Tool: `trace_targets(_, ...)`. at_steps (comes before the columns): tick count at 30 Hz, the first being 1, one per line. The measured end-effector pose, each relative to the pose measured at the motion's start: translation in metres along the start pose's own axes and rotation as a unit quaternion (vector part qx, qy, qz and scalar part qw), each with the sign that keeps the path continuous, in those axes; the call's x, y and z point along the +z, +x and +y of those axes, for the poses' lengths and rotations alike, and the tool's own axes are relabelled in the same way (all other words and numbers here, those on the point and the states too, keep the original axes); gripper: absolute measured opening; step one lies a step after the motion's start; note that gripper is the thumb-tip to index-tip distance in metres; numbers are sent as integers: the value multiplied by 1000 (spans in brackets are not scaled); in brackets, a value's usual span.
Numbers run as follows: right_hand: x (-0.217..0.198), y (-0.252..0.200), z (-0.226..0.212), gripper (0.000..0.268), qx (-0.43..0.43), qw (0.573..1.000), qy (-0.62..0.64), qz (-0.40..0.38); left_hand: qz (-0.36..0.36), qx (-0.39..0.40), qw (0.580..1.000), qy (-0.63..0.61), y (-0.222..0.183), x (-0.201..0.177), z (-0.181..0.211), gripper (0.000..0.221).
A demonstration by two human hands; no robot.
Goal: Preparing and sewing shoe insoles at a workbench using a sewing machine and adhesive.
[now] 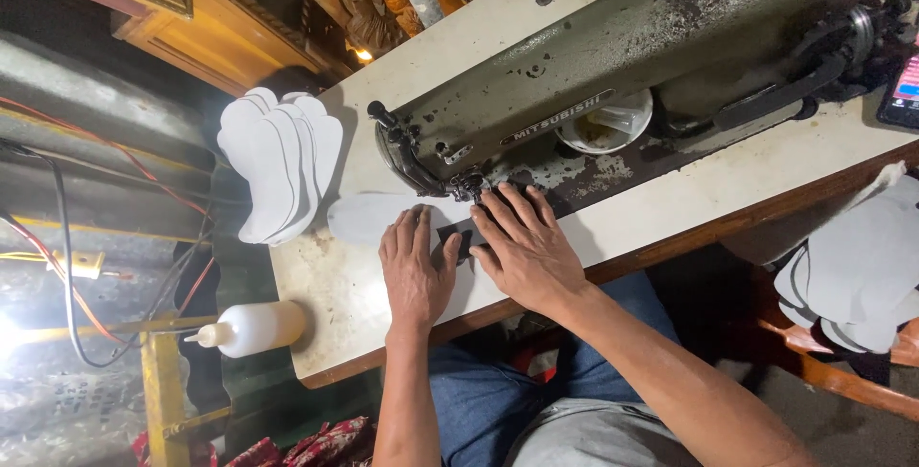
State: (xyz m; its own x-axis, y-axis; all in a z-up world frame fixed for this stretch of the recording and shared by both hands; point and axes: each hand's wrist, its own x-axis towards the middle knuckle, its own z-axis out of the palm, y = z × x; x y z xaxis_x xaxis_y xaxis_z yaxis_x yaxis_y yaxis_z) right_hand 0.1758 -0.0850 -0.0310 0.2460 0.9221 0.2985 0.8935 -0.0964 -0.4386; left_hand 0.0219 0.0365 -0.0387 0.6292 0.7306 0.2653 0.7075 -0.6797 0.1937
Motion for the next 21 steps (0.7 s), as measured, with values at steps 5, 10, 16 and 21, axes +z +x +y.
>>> trace_targets(5,-4,1,0,53,8,1000,15,-19,31,20,999,34,-9,2,-4,53)
trace_targets(10,-3,1,0,53,8,1000,7,-27,32,7,999,9,-9,-7,3,48)
trace_targets(16,-3,1,0,54,7,1000,-2,-25,31,11,999,-15,-14,-12,9,46)
trace_targets(21,2,-1,1,53,0,1000,-6,-10,49,30,998,8,-21,-15,11,45)
